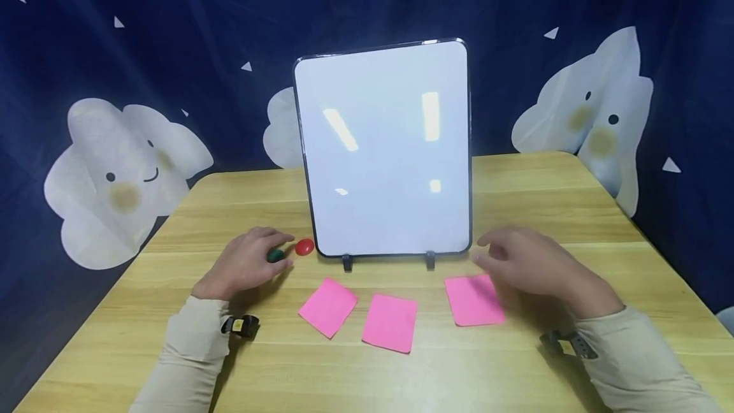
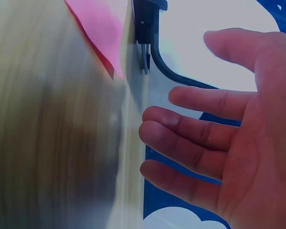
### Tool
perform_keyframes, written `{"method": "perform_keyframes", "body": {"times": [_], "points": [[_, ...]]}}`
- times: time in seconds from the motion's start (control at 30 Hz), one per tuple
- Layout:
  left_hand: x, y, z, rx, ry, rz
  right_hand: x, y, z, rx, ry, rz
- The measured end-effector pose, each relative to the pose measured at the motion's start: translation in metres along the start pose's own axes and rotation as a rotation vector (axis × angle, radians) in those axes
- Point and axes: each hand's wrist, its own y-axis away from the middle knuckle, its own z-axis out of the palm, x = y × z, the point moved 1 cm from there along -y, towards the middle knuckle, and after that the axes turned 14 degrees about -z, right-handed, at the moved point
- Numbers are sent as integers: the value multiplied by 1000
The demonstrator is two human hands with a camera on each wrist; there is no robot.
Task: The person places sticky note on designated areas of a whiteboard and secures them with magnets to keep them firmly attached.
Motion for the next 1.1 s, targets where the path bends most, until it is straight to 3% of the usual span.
{"method": "perform_keyframes", "body": {"times": [0.27,0.53,0.87,1.1], "points": [[-5,-1,1,-20,-26,-40,-1,-3,4,-66,-30,-4],[-10,-1,3,-9,-6,-42,0,-3,7,-98,-16,-68],[-12,0,4,-30,28,-41,3,0,11,-139,-40,-49],[-15,0,4,-72,67,-80,6,-1,13,-167,-82,-48]]}}
